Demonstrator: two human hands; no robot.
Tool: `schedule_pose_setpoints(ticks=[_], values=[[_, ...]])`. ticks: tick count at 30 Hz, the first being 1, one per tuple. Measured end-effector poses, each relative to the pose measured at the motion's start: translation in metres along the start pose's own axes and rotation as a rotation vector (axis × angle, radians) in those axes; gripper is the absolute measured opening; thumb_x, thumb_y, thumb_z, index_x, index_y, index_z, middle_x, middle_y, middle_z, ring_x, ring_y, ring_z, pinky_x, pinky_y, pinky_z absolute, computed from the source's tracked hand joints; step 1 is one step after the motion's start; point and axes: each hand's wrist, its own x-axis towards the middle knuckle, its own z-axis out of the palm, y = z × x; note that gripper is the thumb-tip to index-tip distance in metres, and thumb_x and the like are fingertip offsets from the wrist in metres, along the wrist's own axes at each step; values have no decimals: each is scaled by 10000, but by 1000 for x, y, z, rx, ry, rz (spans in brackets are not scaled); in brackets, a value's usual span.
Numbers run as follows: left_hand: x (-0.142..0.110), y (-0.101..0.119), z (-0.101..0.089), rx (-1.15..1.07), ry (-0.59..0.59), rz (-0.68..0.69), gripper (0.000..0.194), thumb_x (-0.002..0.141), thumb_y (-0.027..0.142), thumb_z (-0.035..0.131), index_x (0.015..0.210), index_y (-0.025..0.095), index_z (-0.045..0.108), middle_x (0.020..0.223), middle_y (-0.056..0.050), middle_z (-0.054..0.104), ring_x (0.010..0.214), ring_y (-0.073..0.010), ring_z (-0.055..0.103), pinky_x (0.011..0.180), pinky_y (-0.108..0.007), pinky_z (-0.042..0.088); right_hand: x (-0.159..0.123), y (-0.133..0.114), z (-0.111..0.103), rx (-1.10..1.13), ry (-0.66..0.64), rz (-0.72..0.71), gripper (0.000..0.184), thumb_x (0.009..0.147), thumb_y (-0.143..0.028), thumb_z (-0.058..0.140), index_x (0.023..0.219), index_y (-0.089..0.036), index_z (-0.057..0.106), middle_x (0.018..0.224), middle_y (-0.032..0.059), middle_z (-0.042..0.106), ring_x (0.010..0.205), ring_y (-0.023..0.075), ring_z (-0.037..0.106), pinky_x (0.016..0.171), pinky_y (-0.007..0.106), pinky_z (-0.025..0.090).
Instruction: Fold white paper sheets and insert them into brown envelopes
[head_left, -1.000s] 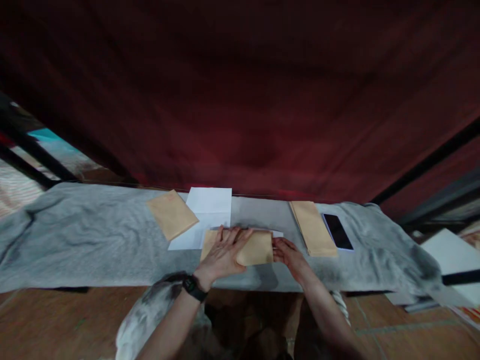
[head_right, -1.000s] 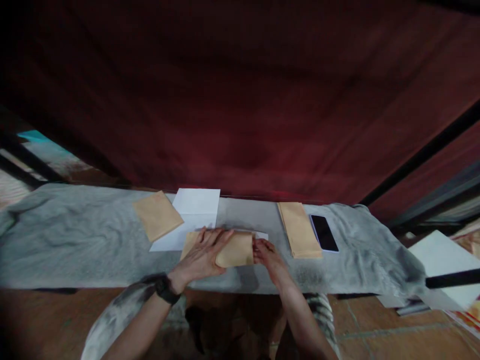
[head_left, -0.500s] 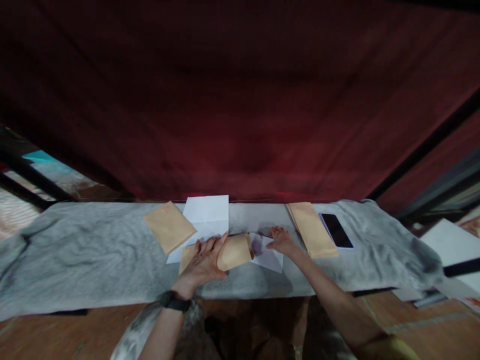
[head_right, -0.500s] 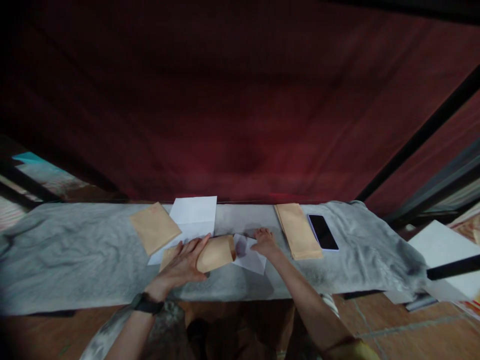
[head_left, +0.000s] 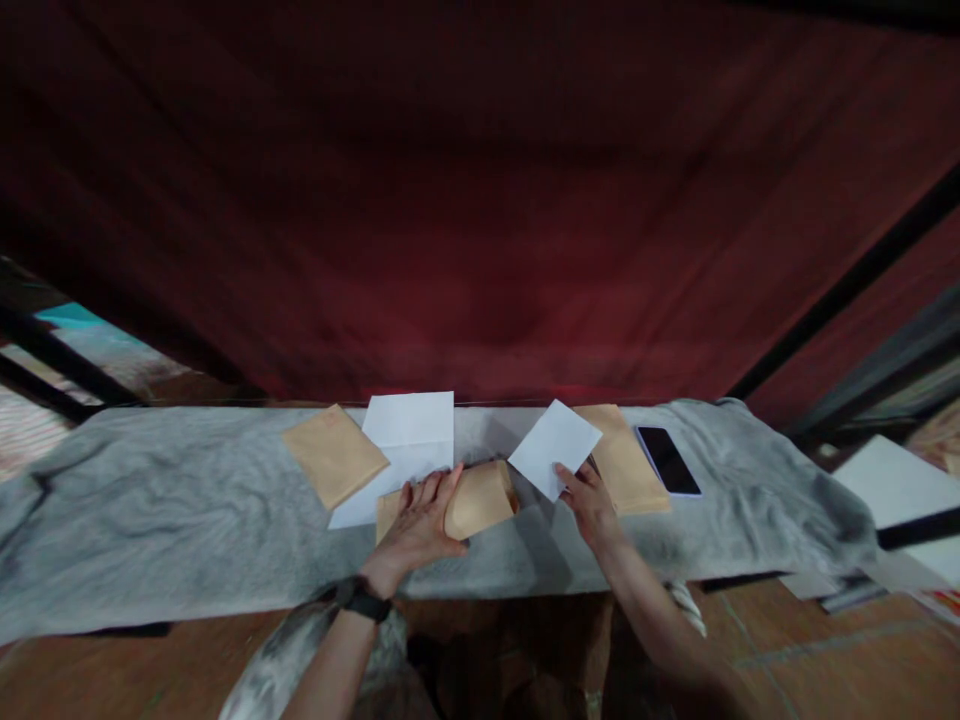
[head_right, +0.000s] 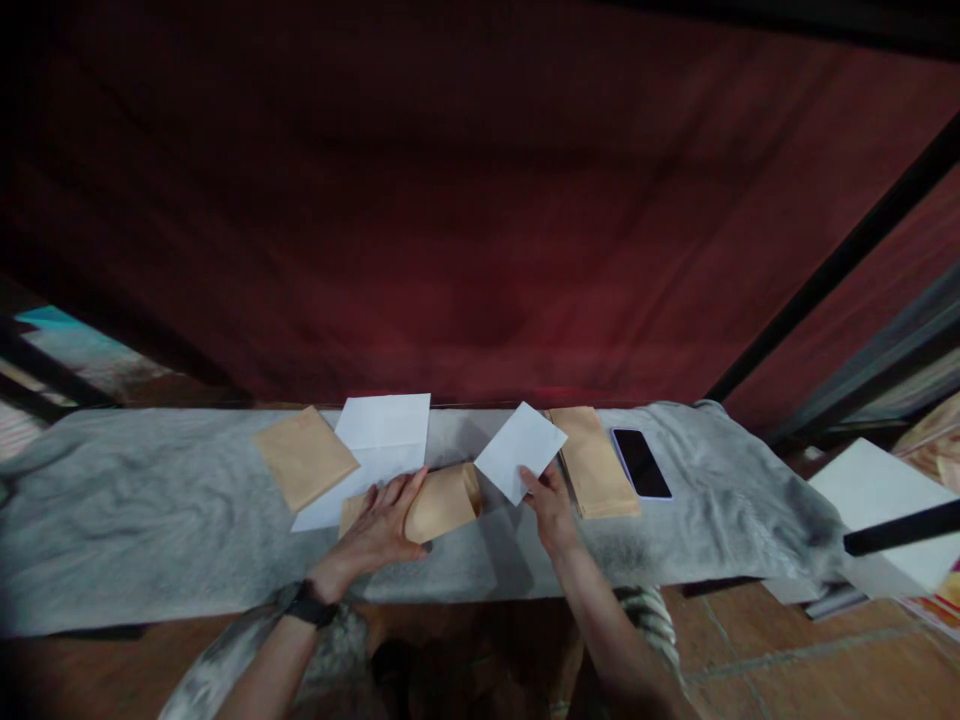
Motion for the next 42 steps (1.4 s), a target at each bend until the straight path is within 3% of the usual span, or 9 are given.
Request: schedule_pose_setpoints(ticks=[4, 8, 16, 25, 30, 33, 38, 42], values=[[3, 7, 3, -31, 22, 7, 1169, 644, 436, 702, 1580, 268, 23, 1538, -129, 338, 1456, -332, 271, 1189, -555, 50, -11, 27, 18, 103, 110, 29, 482, 544, -434, 894, 918, -206, 694, 898, 37, 758, 758, 206, 685, 627, 288, 537], [3, 11, 9, -13, 12, 33, 1162, 632, 417, 712, 1580, 262, 59, 1549, -137, 327, 1474, -334, 229, 1189, -559, 22, -10, 45, 23, 150, 184, 17, 449, 545, -427, 889, 882, -226, 670, 849, 12, 756, 746, 199, 693, 640, 294, 549], [2, 20, 11, -9, 63, 22, 1149, 621, 417, 720, 1578, 278, 100, 1518, -141, 366, 1454, -352, 264, 1182, -562, 59, -7, 55, 33, 178, 232, 26, 445, 492, -462, 882, 785, -224, 646, 775, 22, 745, 699, 221, 695, 619, 331, 553], [3, 17, 13, -106, 69, 24, 1158, 646, 432, 707, 1581, 281, 41, 1484, -121, 408, 1425, -331, 323, 1185, -541, 102, -24, 58, 51, 113, 228, -49, 404, 586, -470, 846, 867, -225, 690, 855, 26, 756, 811, 239, 682, 712, 352, 526], [5, 17, 14, -66, 111, 22, 1150, 642, 427, 707, 1577, 281, 55, 1496, -131, 396, 1426, -350, 318, 1177, -583, 66, -25, 47, 39, 31, 110, 67, 454, 564, -464, 851, 915, -212, 710, 934, 57, 763, 895, 258, 685, 733, 340, 533], [6, 19, 14, -51, 123, 40, 1146, 638, 421, 716, 1574, 276, 72, 1514, -133, 377, 1436, -351, 301, 1179, -586, 55, -16, 30, 18, 53, 132, 92, 470, 653, -561, 749, 982, -232, 683, 1002, 61, 748, 881, 242, 690, 699, 333, 538], [6, 22, 15, -24, 161, 76, 1141, 640, 401, 737, 1570, 284, 86, 1506, -131, 381, 1442, -339, 294, 1185, -582, 57, -3, 8, -7, -56, 189, 30, 371, 598, -554, 745, 770, -247, 631, 755, 6, 687, 712, 189, 627, 609, 276, 461], [9, 24, 19, -12, 192, 112, 1154, 634, 388, 751, 1567, 296, 79, 1501, -120, 383, 1438, -338, 303, 1189, -583, 56, -10, 13, 1, -156, 107, 40, 313, 553, -487, 783, 645, -239, 617, 618, -37, 613, 625, 155, 548, 573, 255, 384]])
